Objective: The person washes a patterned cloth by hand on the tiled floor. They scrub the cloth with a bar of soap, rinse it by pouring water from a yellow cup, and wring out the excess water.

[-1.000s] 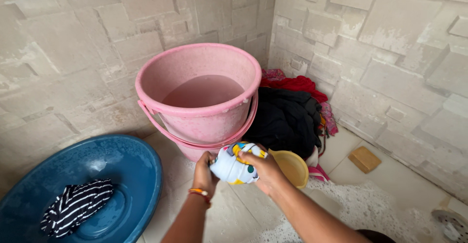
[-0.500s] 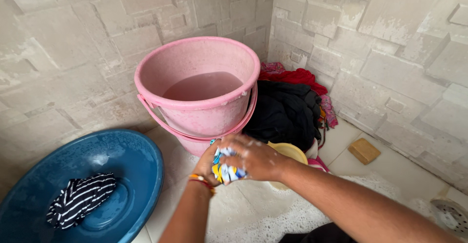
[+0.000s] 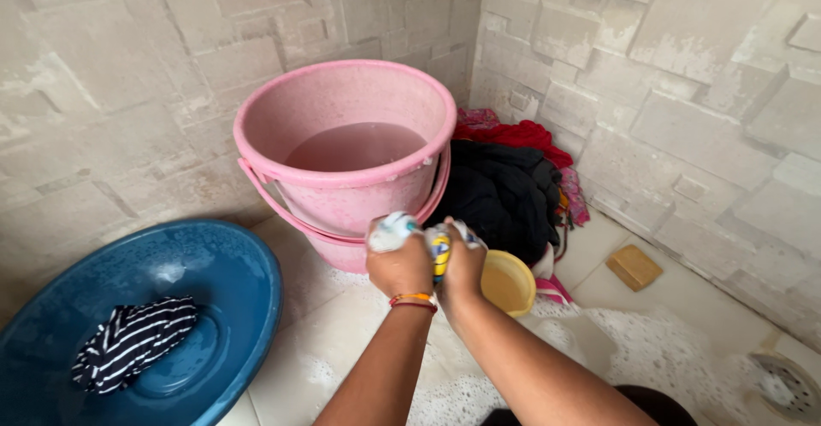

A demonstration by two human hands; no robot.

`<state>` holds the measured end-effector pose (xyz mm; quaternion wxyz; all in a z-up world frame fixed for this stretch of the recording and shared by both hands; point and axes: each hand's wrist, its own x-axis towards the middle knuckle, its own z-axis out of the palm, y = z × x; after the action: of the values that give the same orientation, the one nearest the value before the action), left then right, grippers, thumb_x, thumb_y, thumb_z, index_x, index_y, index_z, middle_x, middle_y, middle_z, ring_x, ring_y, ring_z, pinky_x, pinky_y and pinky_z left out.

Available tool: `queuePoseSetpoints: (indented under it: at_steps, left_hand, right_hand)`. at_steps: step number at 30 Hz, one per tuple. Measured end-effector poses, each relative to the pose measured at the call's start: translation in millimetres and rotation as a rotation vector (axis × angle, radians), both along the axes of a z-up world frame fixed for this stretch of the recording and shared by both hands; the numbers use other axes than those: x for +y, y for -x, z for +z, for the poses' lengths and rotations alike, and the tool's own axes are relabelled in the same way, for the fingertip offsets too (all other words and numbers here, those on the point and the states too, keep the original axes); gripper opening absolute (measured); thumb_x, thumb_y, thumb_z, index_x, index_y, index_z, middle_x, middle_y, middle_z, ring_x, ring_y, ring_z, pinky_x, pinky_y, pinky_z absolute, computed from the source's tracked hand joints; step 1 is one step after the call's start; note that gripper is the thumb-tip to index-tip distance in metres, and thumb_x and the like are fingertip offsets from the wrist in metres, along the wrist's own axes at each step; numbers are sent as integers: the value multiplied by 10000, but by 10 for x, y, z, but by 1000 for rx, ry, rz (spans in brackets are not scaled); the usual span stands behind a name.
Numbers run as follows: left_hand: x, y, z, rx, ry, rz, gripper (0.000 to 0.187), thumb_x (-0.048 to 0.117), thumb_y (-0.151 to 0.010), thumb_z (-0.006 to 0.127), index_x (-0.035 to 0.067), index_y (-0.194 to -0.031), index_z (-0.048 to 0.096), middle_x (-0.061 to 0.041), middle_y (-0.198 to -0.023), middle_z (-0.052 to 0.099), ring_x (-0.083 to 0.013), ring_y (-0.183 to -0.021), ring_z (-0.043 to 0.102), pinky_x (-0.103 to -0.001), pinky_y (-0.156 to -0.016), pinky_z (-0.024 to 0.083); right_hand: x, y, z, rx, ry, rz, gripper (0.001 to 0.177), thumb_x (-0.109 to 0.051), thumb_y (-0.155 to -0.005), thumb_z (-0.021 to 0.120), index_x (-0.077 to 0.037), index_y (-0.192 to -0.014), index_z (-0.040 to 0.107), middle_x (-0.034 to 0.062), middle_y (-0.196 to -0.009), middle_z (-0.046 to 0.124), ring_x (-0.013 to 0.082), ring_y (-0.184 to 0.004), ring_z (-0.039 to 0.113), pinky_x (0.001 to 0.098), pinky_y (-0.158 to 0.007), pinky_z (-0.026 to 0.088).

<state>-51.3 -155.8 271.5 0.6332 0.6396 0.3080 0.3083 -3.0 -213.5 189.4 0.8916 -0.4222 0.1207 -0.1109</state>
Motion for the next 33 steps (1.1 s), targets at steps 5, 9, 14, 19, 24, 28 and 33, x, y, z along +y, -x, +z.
queuePoseSetpoints:
  at_steps: [5,9,14,19,24,28,33]
  left_hand:
    - [103,19,61,-192,-702,-141,102,222,-829,696,141,-892,698,-123,-862,730,-378,-813,694,-466,-717,545]
    - [250,-17,30,-221,-827,-400,176,257,-823,687,120,-933,689,-158,-913,730,-391,-819,690,-467,-713,545]
    - [677,-343,-191,-213,-456,-889,472,296,-811,773,59,-1191,622,-122,-989,718,-284,-915,711,-388,-814,569]
    - [1022,-407,-760,107,276,-977,468,99,-776,760,107,-1215,599,-11,-1008,739,-179,-903,711,-347,-799,598]
    - [982,-420,-1176,111,205,-756,371,141,-808,825,-30,-1123,729,-80,-984,761,-182,-853,672,-326,-776,538]
    - [998,-457,-1199,255,-235,-573,375,144,-772,810,6,-1103,700,-138,-946,765,-243,-881,733,-362,-824,549]
    - [1034,-591,-1282,140,-367,-593,373,141,-820,701,15,-1169,671,-214,-1000,760,-316,-947,740,-389,-862,543]
  right_hand:
    - [-126,-237,-238,91,-376,417,158,-197,-906,601,-71,-853,682,88,-824,711,228,-780,712,363,-749,582]
    - [-157,-333,-279,322,-491,539,307,-318,-864,525,-70,-955,683,122,-954,728,304,-903,716,436,-855,576]
    - [-160,-336,-272,235,-571,527,489,-454,-876,434,-127,-1126,697,116,-1110,720,317,-1013,701,507,-924,545]
    - [-346,-570,-376,377,-135,518,571,-591,-943,446,-119,-1176,668,125,-1160,718,309,-1022,702,563,-921,542]
    - [-779,-824,-837,312,795,538,446,-467,-945,578,-104,-1174,699,161,-1142,762,314,-988,733,505,-925,579]
    - [-1399,-692,-1039,233,1941,223,613,-275,-752,852,-138,-1292,599,172,-1315,607,387,-1166,592,471,-994,504]
    - [-1726,-414,-1346,606,1312,178,633,-131,-765,780,-50,-1353,560,241,-1205,645,428,-946,703,451,-646,583]
